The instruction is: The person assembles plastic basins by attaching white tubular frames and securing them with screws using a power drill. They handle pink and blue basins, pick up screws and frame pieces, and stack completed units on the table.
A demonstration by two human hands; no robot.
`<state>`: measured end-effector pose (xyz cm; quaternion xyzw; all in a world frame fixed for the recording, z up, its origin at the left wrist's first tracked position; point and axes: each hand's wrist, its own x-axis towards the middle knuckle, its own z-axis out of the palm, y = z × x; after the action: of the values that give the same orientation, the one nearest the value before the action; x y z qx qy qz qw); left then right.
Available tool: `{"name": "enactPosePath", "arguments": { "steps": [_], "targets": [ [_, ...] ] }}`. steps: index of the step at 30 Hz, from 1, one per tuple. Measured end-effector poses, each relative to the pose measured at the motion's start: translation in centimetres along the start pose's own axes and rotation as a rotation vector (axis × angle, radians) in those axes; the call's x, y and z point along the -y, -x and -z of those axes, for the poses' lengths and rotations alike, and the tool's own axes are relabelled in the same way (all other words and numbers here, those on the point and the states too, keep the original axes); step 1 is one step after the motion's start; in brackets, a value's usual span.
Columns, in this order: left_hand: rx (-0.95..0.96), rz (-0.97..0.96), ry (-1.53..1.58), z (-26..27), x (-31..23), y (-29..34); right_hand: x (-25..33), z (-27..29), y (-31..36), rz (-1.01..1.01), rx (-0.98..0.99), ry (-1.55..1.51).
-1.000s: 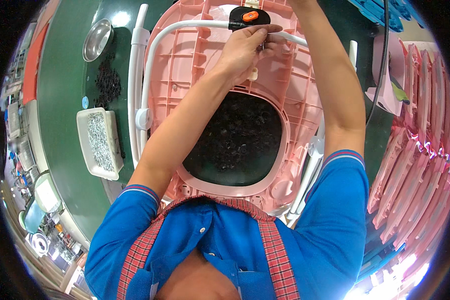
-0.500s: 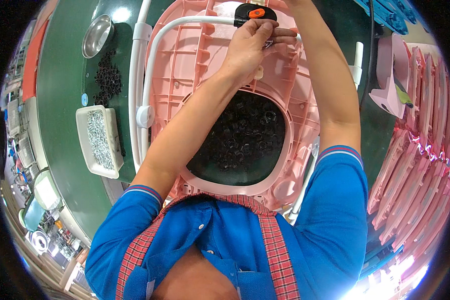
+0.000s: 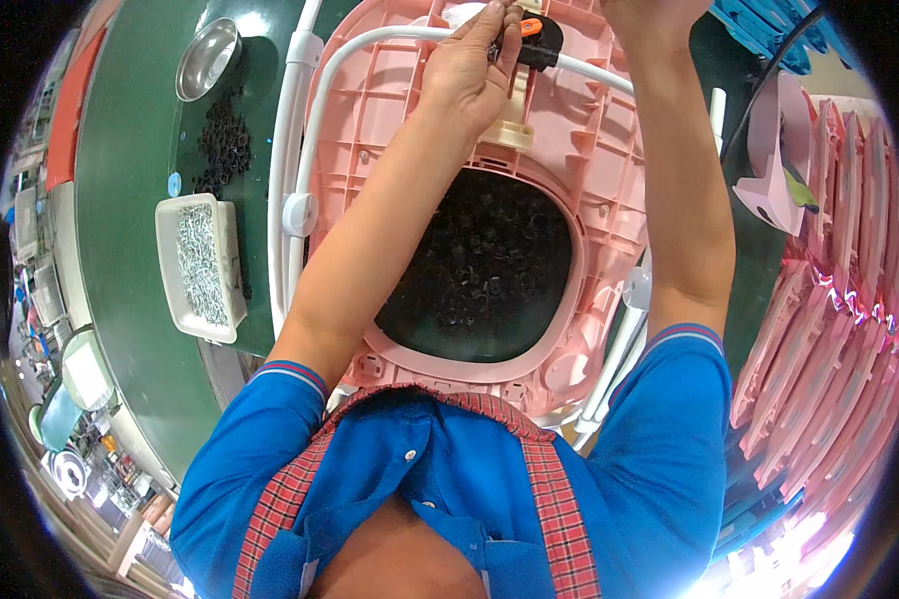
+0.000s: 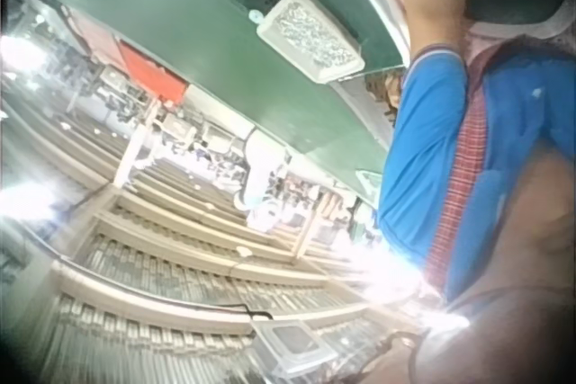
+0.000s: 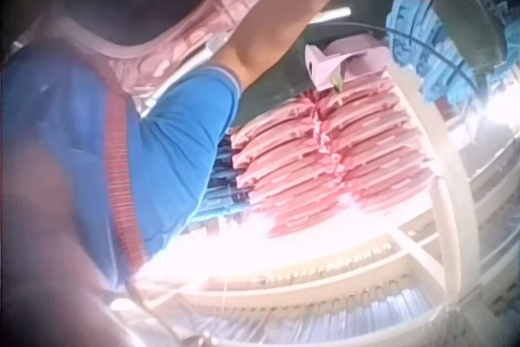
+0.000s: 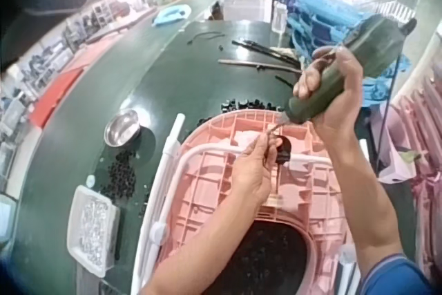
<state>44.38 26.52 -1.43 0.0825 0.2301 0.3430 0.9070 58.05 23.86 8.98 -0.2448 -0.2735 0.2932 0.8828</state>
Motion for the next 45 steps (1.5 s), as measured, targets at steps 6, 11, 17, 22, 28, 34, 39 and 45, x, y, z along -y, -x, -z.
{"name": "enactPosePath", "arguments": {
  "steps": [6,11,17,22,28,34,39,45],
  "targets": [
    [0.132,0.293,0.093,0.9,0.2,-0.7,2.2,-1.8,2.0,0.136,0.097,0.353],
    [0.170,0.410,0.164,-0.6,-0.1,-0.6,3.3,-1.6,1.7,0.164,0.101,0.228],
    [0.190,-0.189,-1.024,0.7,2.0,1.7,-1.1,-0.6,-1.2,0.194,0.097,0.551],
    [0.148,-0.086,-1.125,-1.0,1.2,3.5,-3.6,1.9,-2.6,0.231,0.095,0.599],
    [0.194,-0.030,-1.100,-1.0,0.5,3.7,-3.6,1.8,-2.7,0.223,0.080,0.631],
    [0.260,-0.049,-1.002,-0.7,0.9,3.2,-4.5,2.1,-3.3,0.226,0.153,0.611],
    [0.286,-0.057,-1.005,-0.4,1.4,3.2,-5.4,2.1,-3.5,0.131,0.144,0.660],
    [0.277,-0.129,-1.174,-0.7,0.9,3.9,-6.0,2.5,-3.3,0.193,0.166,0.680]
  ]
}}
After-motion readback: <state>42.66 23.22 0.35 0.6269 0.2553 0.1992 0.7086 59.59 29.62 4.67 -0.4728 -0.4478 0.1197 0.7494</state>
